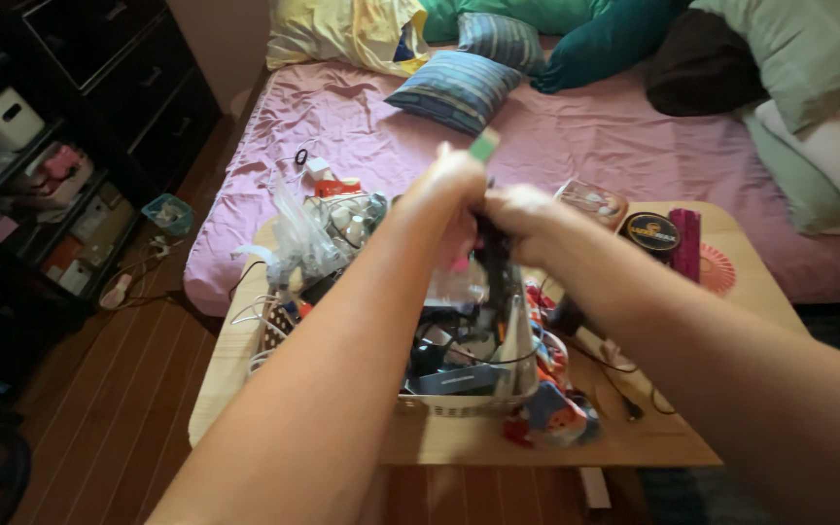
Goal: The person sorts through a plastic basket on a table, removing various items such as a small fan, a jar, a wallet, and cables, and placing them on the table. The person then wipes the inside of the basket with a patterned cloth and places the cloth inside the basket.
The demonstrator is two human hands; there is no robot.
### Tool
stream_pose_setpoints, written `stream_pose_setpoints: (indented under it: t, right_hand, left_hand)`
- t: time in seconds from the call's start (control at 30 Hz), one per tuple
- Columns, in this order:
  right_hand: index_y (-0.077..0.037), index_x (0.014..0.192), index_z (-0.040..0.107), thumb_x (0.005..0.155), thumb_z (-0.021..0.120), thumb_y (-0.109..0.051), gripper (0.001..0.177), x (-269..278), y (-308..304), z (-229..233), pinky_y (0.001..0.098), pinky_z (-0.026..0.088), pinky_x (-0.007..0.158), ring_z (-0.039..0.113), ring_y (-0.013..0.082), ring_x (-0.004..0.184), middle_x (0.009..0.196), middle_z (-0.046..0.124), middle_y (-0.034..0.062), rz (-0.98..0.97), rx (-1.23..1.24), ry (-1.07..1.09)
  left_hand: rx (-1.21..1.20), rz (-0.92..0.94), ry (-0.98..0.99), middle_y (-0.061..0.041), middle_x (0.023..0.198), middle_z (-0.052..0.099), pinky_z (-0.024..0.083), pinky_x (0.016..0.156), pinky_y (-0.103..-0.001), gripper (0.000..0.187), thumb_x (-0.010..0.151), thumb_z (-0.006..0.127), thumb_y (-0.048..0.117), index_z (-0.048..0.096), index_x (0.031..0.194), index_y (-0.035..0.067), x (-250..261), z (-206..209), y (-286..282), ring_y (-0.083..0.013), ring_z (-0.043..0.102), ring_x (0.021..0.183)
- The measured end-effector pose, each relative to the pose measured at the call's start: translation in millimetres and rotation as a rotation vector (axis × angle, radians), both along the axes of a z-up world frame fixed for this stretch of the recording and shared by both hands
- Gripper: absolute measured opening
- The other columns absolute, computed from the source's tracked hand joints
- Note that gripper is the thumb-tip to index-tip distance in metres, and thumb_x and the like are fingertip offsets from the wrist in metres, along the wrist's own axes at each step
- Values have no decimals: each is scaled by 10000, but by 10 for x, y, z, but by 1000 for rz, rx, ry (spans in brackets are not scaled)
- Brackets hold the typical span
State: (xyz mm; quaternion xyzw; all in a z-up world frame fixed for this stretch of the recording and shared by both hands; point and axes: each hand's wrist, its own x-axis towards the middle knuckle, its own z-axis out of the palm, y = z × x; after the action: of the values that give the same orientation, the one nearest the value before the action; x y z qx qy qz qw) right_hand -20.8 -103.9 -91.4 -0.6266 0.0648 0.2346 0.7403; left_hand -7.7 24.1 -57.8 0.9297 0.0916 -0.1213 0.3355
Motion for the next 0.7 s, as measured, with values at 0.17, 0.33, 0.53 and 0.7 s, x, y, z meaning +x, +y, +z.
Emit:
stream_pose_setpoints:
  t: [0.17,0.33,0.53,0.7]
  right_hand:
    - [-64,991,700,919,711,-199,153,-184,-410,868,398,580,625,706,220,714,872,735,76,-36,-89,-196]
    - [-34,1134,691,935,699,-188,252,-457,-1119,1389,398,631,762,747,217,858,1022,759,102,-86,-191,-286]
    - [-31,1217,643,942,688,-221,338,-676,-2113,1265,401,598,759,715,224,907,1087,722,117,-164,-324,-271]
    - [-7,1259,621,931,693,-206,390,-753,-2913,949,362,607,812,724,216,962,1132,734,117,-206,-300,-269]
  left_hand:
    - [-295,36,-229,-248,1436,476,461,1027,-549,625,901,668,414,443,1447,209,29,646,-467,-449,533,1284]
    - [-475,-47,-274,-266,1435,461,464,1019,-559,630,914,652,429,415,1461,222,-22,1086,-1270,-469,531,1274]
    - [-539,-126,-153,-287,1434,442,467,1010,-572,637,930,632,447,382,1477,237,-349,965,-2264,-494,528,1263]
    - [-539,-154,-55,-305,1434,426,470,1002,-582,643,943,615,462,354,1491,250,-576,780,-2975,-514,526,1254]
